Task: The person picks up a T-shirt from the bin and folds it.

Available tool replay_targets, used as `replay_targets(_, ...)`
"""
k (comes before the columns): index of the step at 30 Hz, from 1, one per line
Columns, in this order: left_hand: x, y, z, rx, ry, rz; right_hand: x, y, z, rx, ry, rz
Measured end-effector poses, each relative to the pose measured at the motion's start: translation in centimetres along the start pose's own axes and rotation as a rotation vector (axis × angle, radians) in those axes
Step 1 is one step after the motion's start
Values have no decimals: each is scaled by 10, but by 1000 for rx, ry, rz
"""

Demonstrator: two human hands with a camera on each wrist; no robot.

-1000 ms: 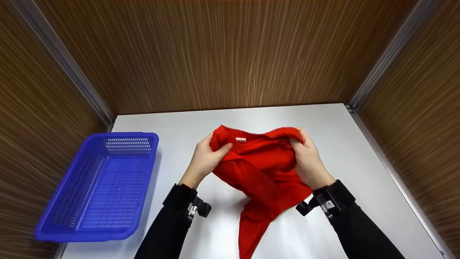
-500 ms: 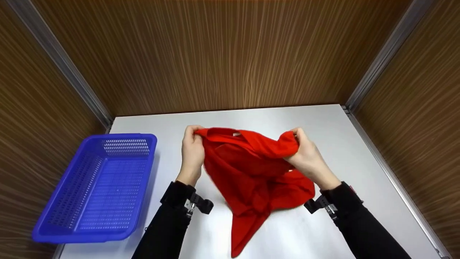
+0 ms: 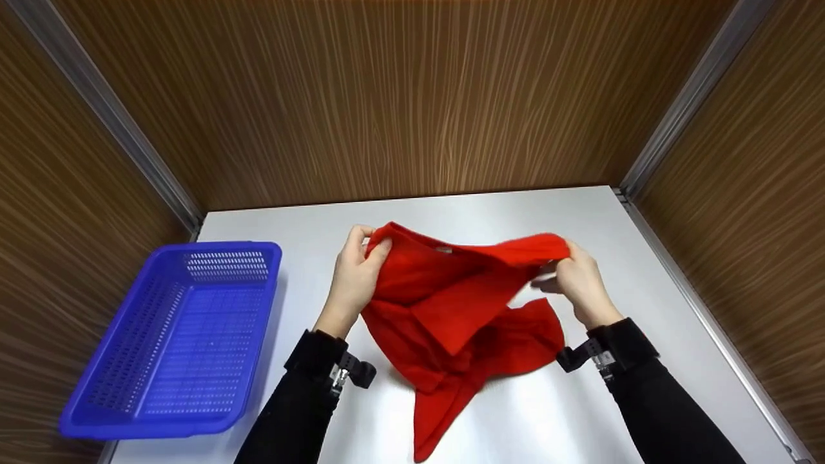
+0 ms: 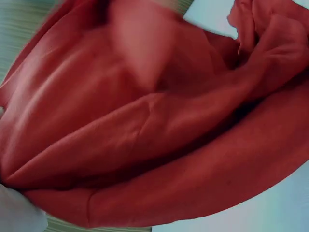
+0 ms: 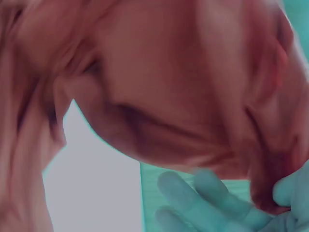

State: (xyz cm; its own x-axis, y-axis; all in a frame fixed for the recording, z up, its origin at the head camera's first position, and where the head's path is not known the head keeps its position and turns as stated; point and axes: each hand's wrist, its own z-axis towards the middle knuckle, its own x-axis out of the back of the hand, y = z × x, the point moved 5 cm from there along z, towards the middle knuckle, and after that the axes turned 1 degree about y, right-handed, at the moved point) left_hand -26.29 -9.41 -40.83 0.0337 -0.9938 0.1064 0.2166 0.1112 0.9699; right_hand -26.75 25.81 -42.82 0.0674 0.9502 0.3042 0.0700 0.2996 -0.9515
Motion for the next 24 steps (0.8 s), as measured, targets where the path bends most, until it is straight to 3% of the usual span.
replay_targets(2, 2, 3, 0, -52, 2, 39, 4, 8, 3, -108, -9, 358)
replay_targets(5, 2, 5, 1, -99, -29, 114, 11, 13, 7, -151, 48, 779)
replay_targets(6, 2, 5, 1, -94, -54, 165, 13, 14, 9, -147, 76, 860)
replay_targets(8, -1, 2, 0, -75, -141, 315, 16, 13, 10, -121, 114, 910)
replay_targets(11, -6, -9, -2, -59, -294, 640, 20, 8, 8, -36, 73, 744)
replay_targets(13, -2, -20, -1, -43, -318, 799, 20, 5, 4, 37, -25, 463)
replay_targets(15, 9, -32, 1, 9, -258, 842, 16, 2, 0, 179, -141, 80)
replay_targets(17, 24, -45, 3, 101, -145, 748, 10, 4, -6, 347, -191, -302)
replay_targets(18, 30, -51, 3, 152, -94, 657, 8, 5, -8, 418, -164, -463)
replay_targets(20, 37, -62, 1, 242, -30, 438, 5, 9, -10, 496, -94, -633)
replay_targets(22, 36, -71, -2, 313, -7, 212, 6, 15, -9, 423, -60, -591)
replay_targets(24, 30, -73, -4, 339, -9, 44, 7, 21, -7, 274, -74, -367)
